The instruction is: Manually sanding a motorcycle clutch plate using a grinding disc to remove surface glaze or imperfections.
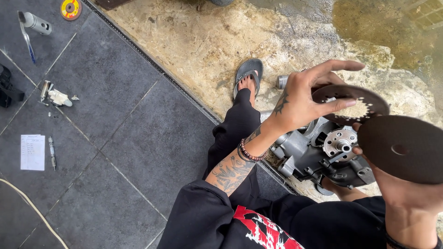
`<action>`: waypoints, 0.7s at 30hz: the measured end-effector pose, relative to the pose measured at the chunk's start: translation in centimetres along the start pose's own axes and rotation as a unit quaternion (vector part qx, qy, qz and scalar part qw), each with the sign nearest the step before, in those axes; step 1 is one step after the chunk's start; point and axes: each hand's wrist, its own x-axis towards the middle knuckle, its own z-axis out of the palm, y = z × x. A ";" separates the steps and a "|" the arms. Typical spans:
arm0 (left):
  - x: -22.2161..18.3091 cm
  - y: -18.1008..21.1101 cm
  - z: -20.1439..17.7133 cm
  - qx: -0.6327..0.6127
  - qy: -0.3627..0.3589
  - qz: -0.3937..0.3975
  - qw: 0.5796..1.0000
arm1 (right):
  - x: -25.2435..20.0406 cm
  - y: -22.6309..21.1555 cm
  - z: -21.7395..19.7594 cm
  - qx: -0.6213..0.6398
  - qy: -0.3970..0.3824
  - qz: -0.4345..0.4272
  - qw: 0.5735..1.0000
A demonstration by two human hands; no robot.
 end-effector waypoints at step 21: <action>-2.7 -2.3 -2.9 -0.151 -0.382 -0.016 0.912 | 2.3 -1.4 1.7 -0.406 -0.114 0.015 0.906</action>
